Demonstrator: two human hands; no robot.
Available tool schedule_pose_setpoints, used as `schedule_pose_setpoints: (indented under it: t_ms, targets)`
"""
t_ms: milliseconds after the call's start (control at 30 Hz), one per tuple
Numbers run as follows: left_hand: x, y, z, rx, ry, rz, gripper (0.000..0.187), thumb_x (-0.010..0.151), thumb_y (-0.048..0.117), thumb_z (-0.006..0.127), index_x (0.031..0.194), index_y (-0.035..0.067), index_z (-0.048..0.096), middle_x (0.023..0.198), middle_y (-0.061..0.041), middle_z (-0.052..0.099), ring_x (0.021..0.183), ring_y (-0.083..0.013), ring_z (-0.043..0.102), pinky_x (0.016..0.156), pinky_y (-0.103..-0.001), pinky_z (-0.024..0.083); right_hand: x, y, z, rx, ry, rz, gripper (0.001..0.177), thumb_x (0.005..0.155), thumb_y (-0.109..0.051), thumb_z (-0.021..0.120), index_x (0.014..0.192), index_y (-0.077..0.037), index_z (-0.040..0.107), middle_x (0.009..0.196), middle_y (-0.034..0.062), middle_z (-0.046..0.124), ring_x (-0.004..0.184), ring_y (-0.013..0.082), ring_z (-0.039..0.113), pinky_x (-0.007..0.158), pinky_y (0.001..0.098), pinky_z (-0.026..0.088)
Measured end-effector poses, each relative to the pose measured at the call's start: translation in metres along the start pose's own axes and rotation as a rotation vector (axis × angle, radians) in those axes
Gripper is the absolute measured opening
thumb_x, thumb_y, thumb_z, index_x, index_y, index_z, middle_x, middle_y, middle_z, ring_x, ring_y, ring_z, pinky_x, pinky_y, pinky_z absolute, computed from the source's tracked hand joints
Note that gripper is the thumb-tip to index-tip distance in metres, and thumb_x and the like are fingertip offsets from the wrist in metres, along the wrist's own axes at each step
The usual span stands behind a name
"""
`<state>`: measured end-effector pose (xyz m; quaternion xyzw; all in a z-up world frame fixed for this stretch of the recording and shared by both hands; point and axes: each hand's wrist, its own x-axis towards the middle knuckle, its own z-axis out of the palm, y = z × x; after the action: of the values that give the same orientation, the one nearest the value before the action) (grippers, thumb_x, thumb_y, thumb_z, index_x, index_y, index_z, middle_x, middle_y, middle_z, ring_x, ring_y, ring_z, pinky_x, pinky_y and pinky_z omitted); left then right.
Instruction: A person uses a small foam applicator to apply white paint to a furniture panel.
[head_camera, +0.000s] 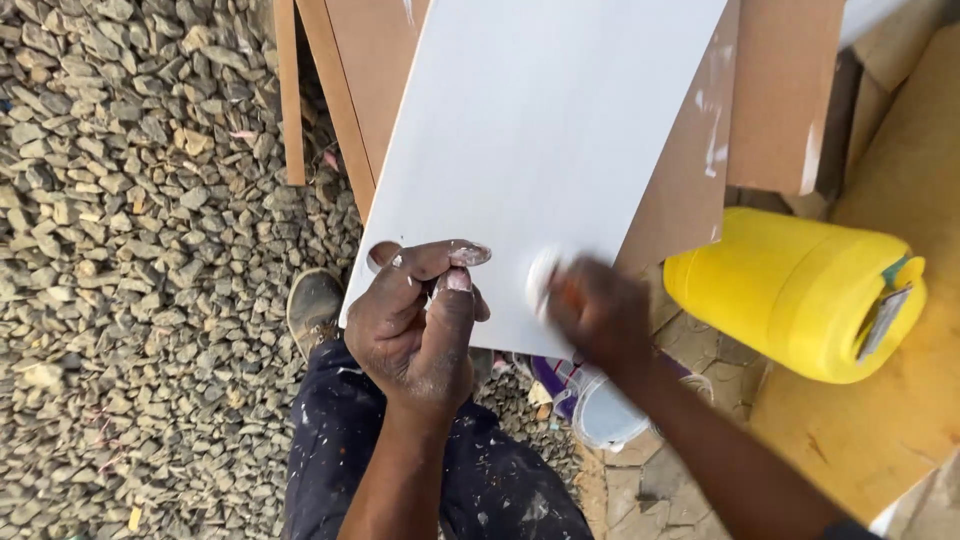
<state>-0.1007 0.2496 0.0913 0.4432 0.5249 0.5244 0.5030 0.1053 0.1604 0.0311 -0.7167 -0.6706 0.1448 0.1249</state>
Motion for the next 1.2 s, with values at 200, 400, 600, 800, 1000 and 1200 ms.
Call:
schedule_pose_setpoints:
  t_ms: [200, 400, 600, 800, 1000, 1200]
  targets:
    - [-0.040, 0.000, 0.008, -0.209, -0.128, -0.105, 0.025, 0.102, 0.020, 0.058, 0.101, -0.002, 0.070, 0.076, -0.014, 0.068, 0.047, -0.0139, 0.060, 0.046, -0.026, 0.047, -0.151, -0.052, 0.004, 0.270, -0.423, 0.018, 0.025, 0.077, -0.015, 0.074, 0.097, -0.011, 0.061, 0.082, 0.0101, 0.068, 0.064, 0.0305, 0.064, 0.049, 0.0446, 0.046]
    - [-0.079, -0.008, 0.032, -0.353, -0.556, 0.004, 0.021, 0.088, 0.005, 0.047, 0.081, 0.005, 0.067, 0.070, -0.009, 0.069, 0.058, -0.0165, 0.064, 0.054, -0.028, 0.050, -0.200, -0.037, -0.032, 0.450, -0.217, 1.149, 0.037, 0.080, -0.024, 0.066, 0.114, -0.015, 0.076, 0.072, 0.0063, 0.074, 0.056, 0.0157, 0.059, 0.053, 0.0323, 0.050]
    - [-0.152, -0.039, 0.082, -0.259, -0.939, -0.418, 0.013, 0.085, 0.015, 0.063, 0.088, 0.008, 0.072, 0.061, -0.018, 0.063, 0.053, -0.0280, 0.059, 0.054, -0.045, 0.049, -0.232, 0.034, -0.006, 0.509, 0.051, 1.505, 0.040, 0.090, -0.030, 0.070, 0.125, -0.012, 0.074, 0.113, 0.0212, 0.075, 0.107, 0.0325, 0.071, 0.089, 0.0474, 0.054]
    - [-0.191, -0.091, 0.086, 0.522, -1.128, -0.656, 0.028, 0.093, 0.027, 0.055, 0.111, 0.018, 0.074, 0.090, -0.023, 0.075, 0.092, -0.0524, 0.070, 0.083, -0.062, 0.053, -0.277, 0.120, 0.098, 0.472, 0.064, 1.459, 0.040, 0.085, -0.023, 0.076, 0.125, -0.016, 0.074, 0.084, 0.0165, 0.075, 0.069, 0.0250, 0.074, 0.063, 0.0378, 0.058]
    - [-0.185, -0.096, 0.082, 0.642, -0.996, -0.729, 0.035, 0.091, 0.031, 0.052, 0.114, 0.017, 0.074, 0.087, -0.021, 0.076, 0.090, -0.0508, 0.071, 0.084, -0.060, 0.054, -0.253, 0.122, 0.110, 0.407, 0.082, 1.461, 0.030, 0.089, -0.016, 0.072, 0.115, -0.003, 0.078, 0.077, 0.0205, 0.072, 0.064, 0.0217, 0.069, 0.058, 0.0346, 0.056]
    - [-0.190, -0.105, 0.080, 0.610, -0.973, -0.706, 0.037, 0.092, 0.030, 0.052, 0.116, 0.012, 0.073, 0.090, -0.022, 0.075, 0.092, -0.0515, 0.070, 0.082, -0.063, 0.054, -0.249, 0.120, 0.109, 0.404, 0.068, 1.453, 0.020, 0.092, -0.013, 0.068, 0.103, 0.001, 0.077, 0.074, 0.0184, 0.072, 0.065, 0.0240, 0.072, 0.055, 0.0344, 0.057]
